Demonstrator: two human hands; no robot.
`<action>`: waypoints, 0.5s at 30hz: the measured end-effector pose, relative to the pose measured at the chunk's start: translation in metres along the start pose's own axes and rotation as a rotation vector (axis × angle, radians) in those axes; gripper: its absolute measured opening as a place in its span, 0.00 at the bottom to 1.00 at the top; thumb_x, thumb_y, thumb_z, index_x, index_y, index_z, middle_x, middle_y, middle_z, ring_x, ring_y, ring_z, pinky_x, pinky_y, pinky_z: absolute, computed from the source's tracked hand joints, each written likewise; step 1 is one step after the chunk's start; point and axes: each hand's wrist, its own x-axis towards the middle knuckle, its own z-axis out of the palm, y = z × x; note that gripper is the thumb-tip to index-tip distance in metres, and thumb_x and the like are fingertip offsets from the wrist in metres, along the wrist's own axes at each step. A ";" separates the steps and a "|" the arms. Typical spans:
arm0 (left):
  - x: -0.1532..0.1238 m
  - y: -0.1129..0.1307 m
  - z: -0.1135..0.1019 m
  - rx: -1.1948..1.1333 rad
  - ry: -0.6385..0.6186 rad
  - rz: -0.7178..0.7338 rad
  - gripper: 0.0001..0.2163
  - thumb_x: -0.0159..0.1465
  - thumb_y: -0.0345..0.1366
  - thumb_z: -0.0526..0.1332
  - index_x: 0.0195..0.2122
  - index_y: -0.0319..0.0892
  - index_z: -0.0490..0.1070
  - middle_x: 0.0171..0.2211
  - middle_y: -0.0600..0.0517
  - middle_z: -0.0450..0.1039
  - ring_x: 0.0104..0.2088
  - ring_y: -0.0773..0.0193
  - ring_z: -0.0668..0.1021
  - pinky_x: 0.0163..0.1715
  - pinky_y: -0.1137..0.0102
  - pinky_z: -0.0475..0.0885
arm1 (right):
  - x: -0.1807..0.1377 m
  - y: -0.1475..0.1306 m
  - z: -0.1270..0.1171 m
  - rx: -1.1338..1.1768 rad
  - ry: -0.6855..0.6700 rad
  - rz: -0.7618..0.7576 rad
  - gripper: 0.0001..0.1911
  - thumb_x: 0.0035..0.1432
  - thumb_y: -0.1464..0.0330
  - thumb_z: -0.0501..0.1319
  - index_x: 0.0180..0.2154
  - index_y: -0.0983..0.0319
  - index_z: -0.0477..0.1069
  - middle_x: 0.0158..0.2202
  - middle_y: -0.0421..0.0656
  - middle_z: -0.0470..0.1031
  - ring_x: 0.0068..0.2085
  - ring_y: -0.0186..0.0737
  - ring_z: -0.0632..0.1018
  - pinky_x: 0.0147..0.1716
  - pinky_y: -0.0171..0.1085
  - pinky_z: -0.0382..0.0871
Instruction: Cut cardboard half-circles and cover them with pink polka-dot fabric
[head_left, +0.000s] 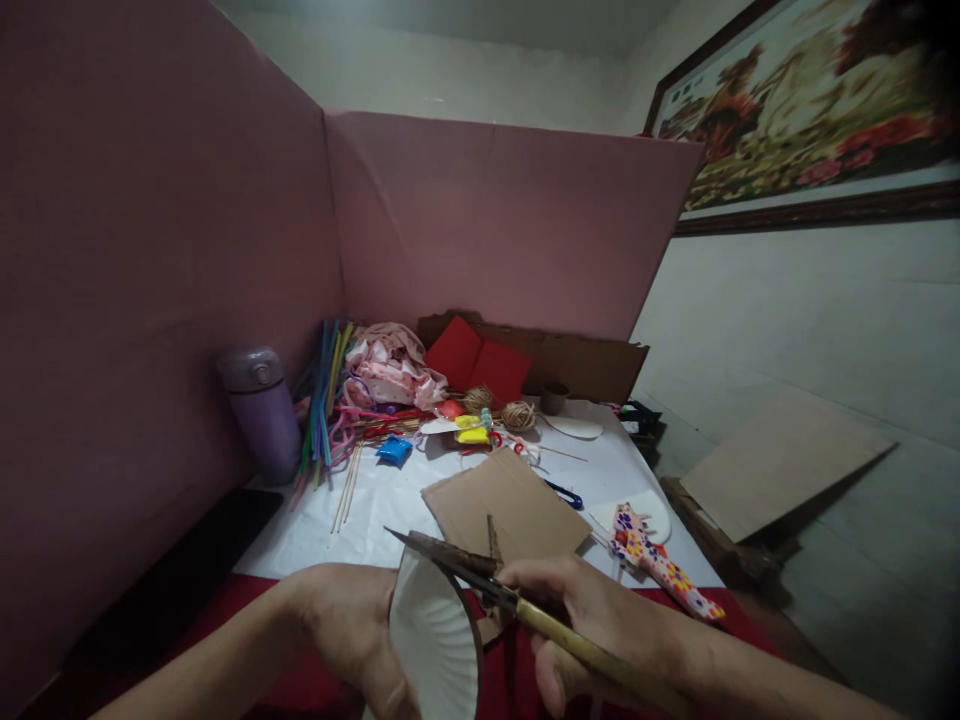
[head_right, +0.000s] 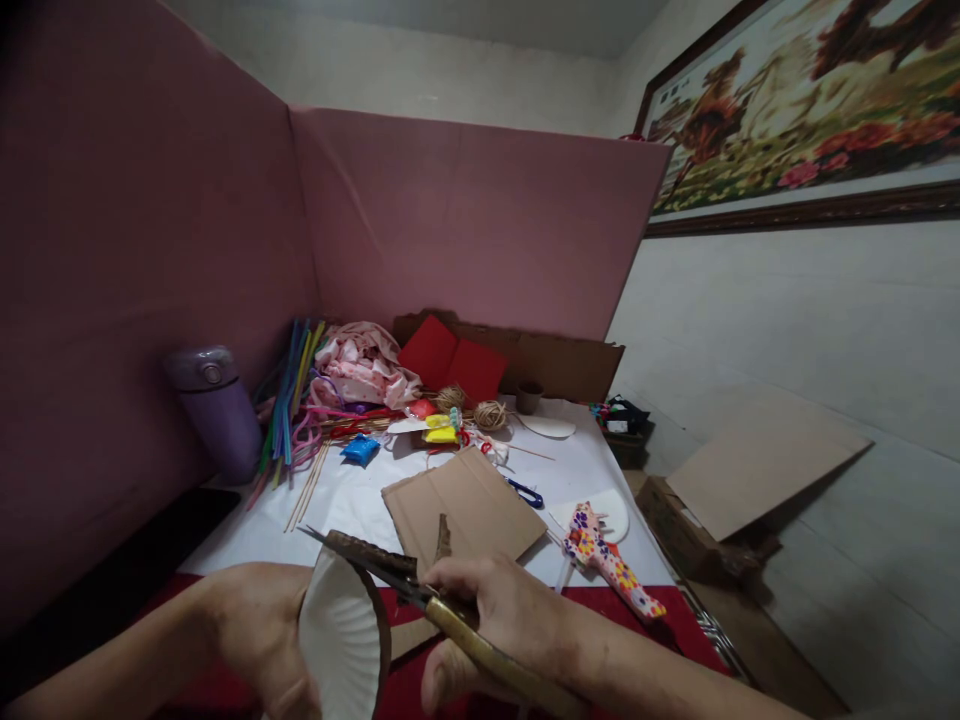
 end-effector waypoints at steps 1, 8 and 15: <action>0.001 -0.001 0.000 0.013 -0.015 0.001 0.13 0.41 0.38 0.71 0.26 0.41 0.72 0.26 0.57 0.69 0.25 0.68 0.68 0.24 0.75 0.65 | 0.001 -0.001 0.000 -0.014 0.001 0.006 0.16 0.43 0.70 0.66 0.38 0.63 0.73 0.20 0.33 0.69 0.23 0.30 0.68 0.20 0.27 0.56; 0.009 -0.018 -0.006 0.097 -0.047 0.078 0.15 0.39 0.34 0.71 0.28 0.40 0.72 0.26 0.57 0.70 0.24 0.67 0.70 0.20 0.75 0.67 | 0.002 0.002 0.001 0.030 -0.057 0.063 0.17 0.45 0.65 0.66 0.39 0.64 0.71 0.22 0.34 0.71 0.25 0.32 0.71 0.21 0.27 0.58; 0.017 -0.036 -0.011 0.097 -0.149 -0.102 0.15 0.37 0.35 0.71 0.27 0.42 0.71 0.23 0.57 0.70 0.21 0.67 0.70 0.16 0.74 0.67 | 0.003 0.010 0.003 0.192 0.044 0.015 0.11 0.42 0.67 0.66 0.29 0.63 0.67 0.20 0.35 0.72 0.24 0.32 0.71 0.23 0.28 0.60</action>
